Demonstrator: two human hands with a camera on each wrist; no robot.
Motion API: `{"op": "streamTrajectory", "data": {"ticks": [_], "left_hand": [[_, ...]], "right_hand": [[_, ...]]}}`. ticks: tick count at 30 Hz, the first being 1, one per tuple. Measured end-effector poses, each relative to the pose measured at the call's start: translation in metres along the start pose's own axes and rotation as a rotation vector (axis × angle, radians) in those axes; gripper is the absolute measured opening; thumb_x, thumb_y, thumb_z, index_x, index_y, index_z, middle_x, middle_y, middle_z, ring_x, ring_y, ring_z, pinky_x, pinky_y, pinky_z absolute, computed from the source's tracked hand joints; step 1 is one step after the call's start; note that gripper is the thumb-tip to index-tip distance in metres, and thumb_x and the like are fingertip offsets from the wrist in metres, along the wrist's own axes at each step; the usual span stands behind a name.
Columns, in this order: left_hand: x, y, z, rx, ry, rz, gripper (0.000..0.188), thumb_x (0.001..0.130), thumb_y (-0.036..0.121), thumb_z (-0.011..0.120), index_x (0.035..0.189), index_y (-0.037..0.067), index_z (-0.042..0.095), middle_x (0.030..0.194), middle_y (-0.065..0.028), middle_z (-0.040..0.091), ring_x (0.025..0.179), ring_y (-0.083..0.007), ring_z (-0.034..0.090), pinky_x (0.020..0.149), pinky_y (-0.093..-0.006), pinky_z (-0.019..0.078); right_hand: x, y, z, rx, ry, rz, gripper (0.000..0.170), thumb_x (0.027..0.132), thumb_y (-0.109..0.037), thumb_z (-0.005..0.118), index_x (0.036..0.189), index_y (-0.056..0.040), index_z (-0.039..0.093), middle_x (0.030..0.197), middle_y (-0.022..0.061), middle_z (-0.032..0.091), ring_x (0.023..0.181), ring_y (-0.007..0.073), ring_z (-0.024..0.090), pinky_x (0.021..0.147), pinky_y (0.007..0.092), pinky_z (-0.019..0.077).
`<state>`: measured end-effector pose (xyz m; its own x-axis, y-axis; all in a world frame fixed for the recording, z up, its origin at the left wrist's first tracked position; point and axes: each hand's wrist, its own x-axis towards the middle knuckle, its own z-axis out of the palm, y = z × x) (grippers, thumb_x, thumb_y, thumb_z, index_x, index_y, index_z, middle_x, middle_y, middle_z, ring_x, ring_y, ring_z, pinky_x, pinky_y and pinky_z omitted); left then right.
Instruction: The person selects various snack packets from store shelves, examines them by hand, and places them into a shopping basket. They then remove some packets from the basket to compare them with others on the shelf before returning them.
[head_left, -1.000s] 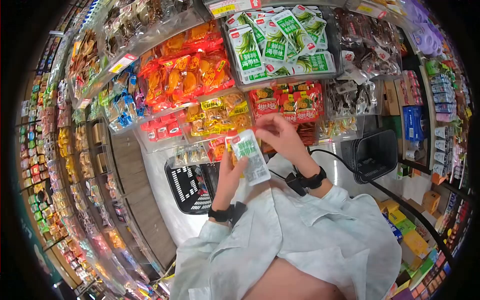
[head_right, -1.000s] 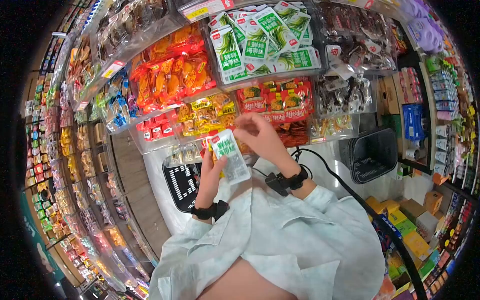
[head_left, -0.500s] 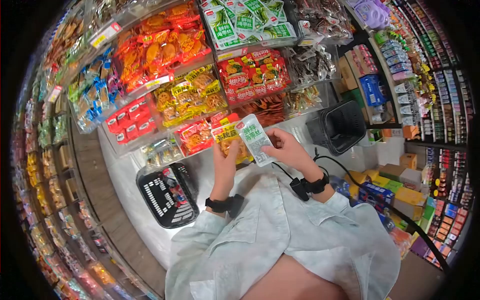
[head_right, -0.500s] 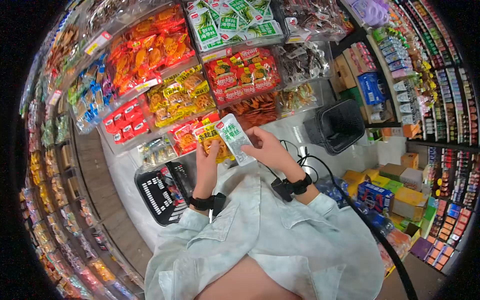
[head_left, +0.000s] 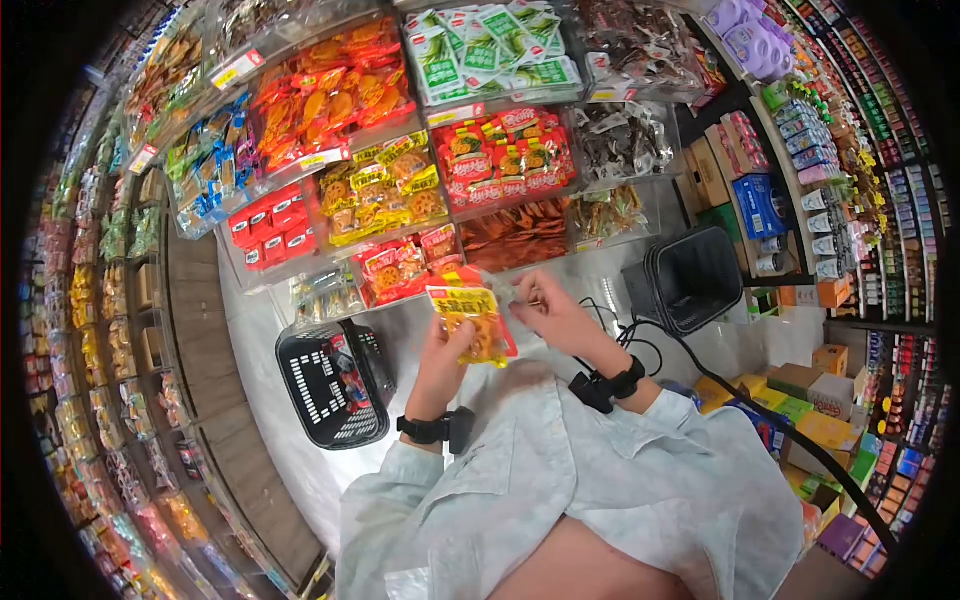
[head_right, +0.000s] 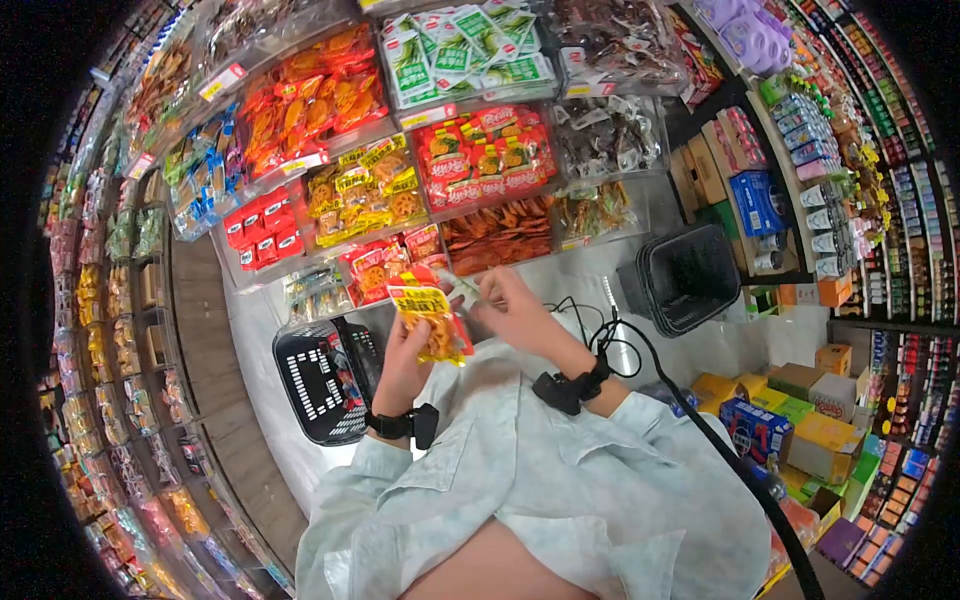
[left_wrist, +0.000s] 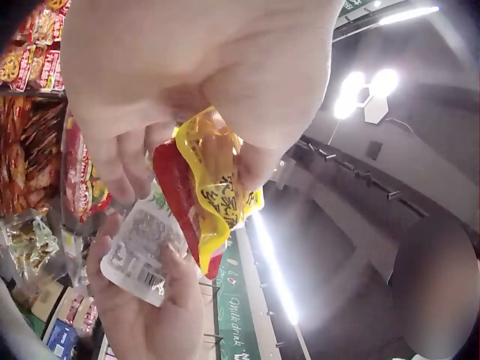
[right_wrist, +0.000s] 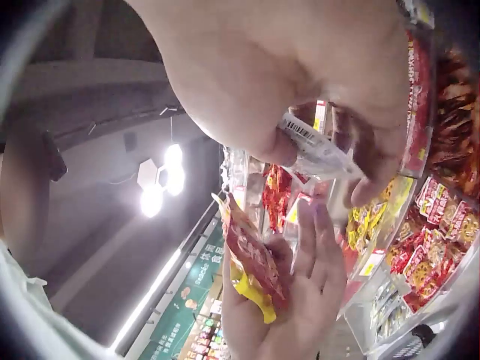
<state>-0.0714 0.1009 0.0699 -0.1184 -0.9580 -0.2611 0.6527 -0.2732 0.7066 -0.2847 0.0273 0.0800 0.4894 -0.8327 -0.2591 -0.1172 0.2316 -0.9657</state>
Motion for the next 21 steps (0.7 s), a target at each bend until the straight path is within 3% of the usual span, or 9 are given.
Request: {"op": "streamTrajectory", "data": {"ticks": [2, 3, 6, 9, 15, 18, 21], "left_hand": [[0.002, -0.020, 0.023, 0.021, 0.045, -0.045, 0.041, 0.104, 0.018, 0.058, 0.140, 0.004, 0.045, 0.134, -0.0119, 0.061, 0.116, -0.0218, 0.065, 0.099, -0.0406, 0.0544], [0.005, -0.029, 0.037, 0.029, 0.065, -0.055, 0.039, 0.103, 0.017, 0.060, 0.138, 0.004, 0.047, 0.131, -0.0107, 0.063, 0.114, -0.0204, 0.066, 0.097, -0.0387, 0.0552], [0.014, -0.059, 0.075, 0.065, 0.141, -0.048, 0.038, 0.103, 0.015, 0.062, 0.136, 0.003, 0.048, 0.128, -0.0095, 0.064, 0.112, -0.0195, 0.067, 0.096, -0.0362, 0.0556], [0.019, -0.080, 0.102, 0.106, 0.189, -0.070, 0.037, 0.103, 0.014, 0.060, 0.136, 0.003, 0.048, 0.128, -0.0097, 0.064, 0.112, -0.0197, 0.067, 0.096, -0.0362, 0.0559], [0.021, -0.108, 0.133, 0.140, 0.203, -0.162, 0.038, 0.104, 0.014, 0.056, 0.139, 0.004, 0.047, 0.130, -0.0120, 0.063, 0.116, -0.0244, 0.066, 0.098, -0.0423, 0.0562], [0.028, -0.102, 0.147, 0.161, 0.172, -0.174, 0.038, 0.104, 0.014, 0.056, 0.139, 0.003, 0.047, 0.129, -0.0128, 0.064, 0.114, -0.0251, 0.068, 0.098, -0.0418, 0.0560], [0.039, -0.097, 0.145, 0.192, 0.173, -0.183, 0.038, 0.104, 0.015, 0.055, 0.138, 0.002, 0.048, 0.127, -0.0127, 0.065, 0.113, -0.0251, 0.068, 0.098, -0.0409, 0.0559]], "right_hand": [[-0.013, -0.009, -0.015, -0.340, 0.017, -0.186, 0.024, 0.092, -0.009, 0.069, 0.103, -0.0087, 0.048, 0.136, 0.0105, 0.050, 0.126, 0.0241, 0.056, 0.099, 0.0387, 0.0502], [-0.018, -0.005, -0.027, -0.275, 0.024, -0.132, 0.029, 0.085, -0.010, 0.076, 0.106, -0.0058, 0.058, 0.139, 0.0102, 0.051, 0.129, 0.0245, 0.052, 0.100, 0.0369, 0.0487], [-0.033, -0.004, -0.069, -0.208, -0.115, -0.093, 0.033, 0.082, -0.015, 0.080, 0.111, -0.0073, 0.066, 0.134, 0.0186, 0.056, 0.123, 0.0309, 0.057, 0.099, 0.0380, 0.0492], [-0.049, 0.018, -0.103, -0.171, -0.138, -0.019, 0.040, 0.083, -0.016, 0.078, 0.121, -0.0072, 0.068, 0.139, 0.0190, 0.054, 0.123, 0.0295, 0.057, 0.100, 0.0389, 0.0483], [-0.062, 0.052, -0.140, 0.065, -0.168, -0.003, 0.039, 0.092, -0.007, 0.067, 0.131, -0.0071, 0.066, 0.138, 0.0157, 0.056, 0.115, 0.0225, 0.061, 0.096, 0.0329, 0.0482], [-0.052, 0.052, -0.145, 0.087, -0.068, 0.014, 0.029, 0.096, 0.002, 0.061, 0.125, -0.0009, 0.064, 0.127, 0.0063, 0.059, 0.103, 0.0126, 0.060, 0.083, 0.0262, 0.0506], [-0.036, 0.035, -0.153, 0.018, -0.011, -0.002, 0.029, 0.096, 0.003, 0.062, 0.125, -0.0019, 0.064, 0.111, 0.0024, 0.065, 0.093, 0.0075, 0.061, 0.077, 0.0237, 0.0507]]}}
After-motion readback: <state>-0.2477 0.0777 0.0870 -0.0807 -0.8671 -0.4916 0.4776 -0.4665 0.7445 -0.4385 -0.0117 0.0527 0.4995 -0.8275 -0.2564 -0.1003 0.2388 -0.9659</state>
